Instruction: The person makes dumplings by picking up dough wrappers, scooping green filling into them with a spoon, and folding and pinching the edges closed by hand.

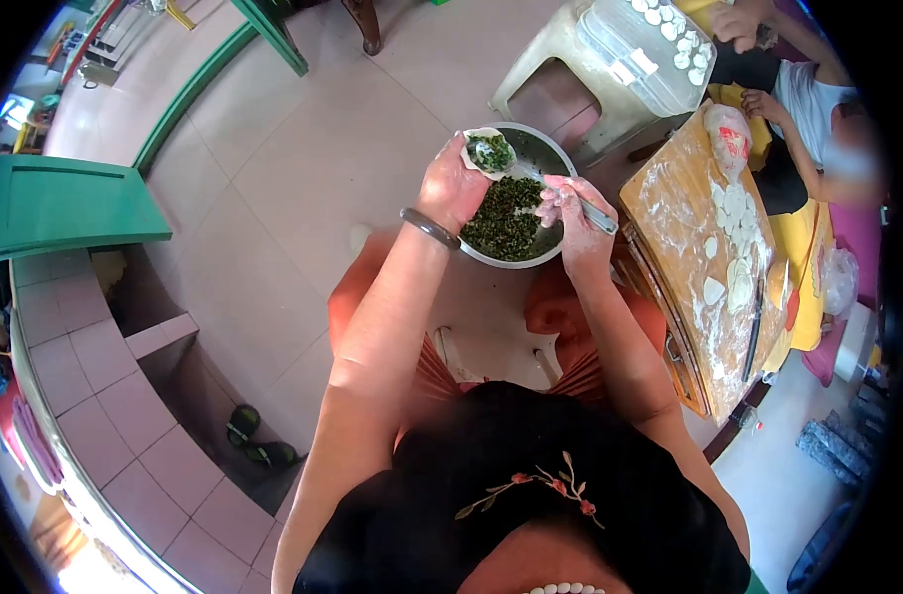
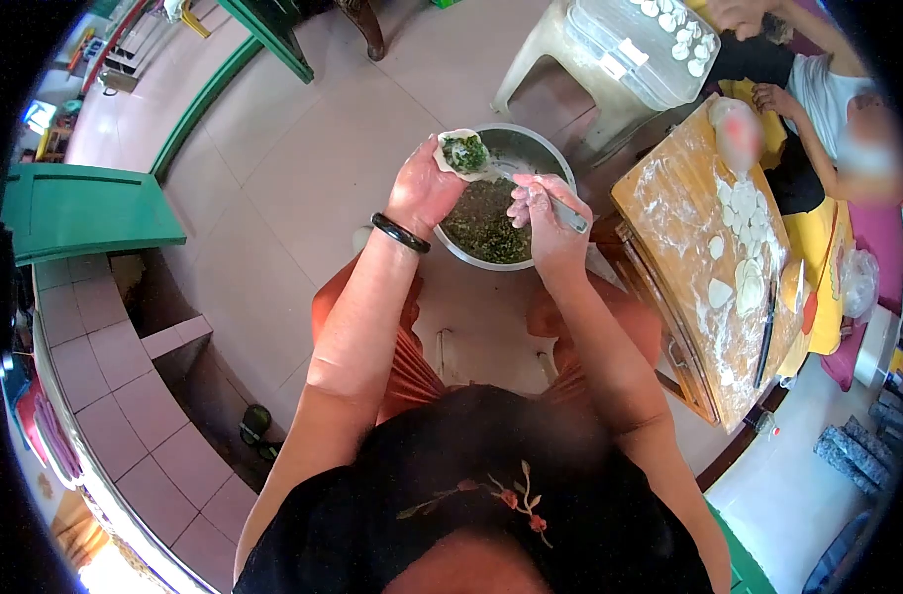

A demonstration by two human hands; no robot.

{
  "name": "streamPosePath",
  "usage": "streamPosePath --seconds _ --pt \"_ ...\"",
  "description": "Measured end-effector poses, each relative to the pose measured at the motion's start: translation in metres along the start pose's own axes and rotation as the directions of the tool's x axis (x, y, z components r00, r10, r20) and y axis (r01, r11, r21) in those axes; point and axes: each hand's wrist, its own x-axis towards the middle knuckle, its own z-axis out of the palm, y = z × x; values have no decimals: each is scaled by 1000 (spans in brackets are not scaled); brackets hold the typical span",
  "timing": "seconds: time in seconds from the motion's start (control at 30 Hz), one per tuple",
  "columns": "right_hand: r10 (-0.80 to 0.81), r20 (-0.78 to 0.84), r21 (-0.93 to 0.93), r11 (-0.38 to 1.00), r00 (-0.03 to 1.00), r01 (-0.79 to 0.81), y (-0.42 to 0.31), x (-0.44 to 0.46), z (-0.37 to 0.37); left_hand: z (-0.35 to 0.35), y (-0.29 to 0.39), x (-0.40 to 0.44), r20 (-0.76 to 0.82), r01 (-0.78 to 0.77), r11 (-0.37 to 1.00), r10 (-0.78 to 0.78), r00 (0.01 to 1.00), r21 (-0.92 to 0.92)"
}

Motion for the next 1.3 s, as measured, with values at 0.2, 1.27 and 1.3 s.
streamPosePath --seconds 0.2,1.27,1.3 --pt "-315 151 -206 917 937 342 -20 7 -5 -11 16 -2 -74 -95 989 104 992 112" --pt "-464 591 -551 365 660 750 15 7 11 4 19 -7 94 -56 997 51 994 55" --pt "-471 591 -548 362 655 754 15 8 12 6 19 -8 82 -50 997 46 996 53"
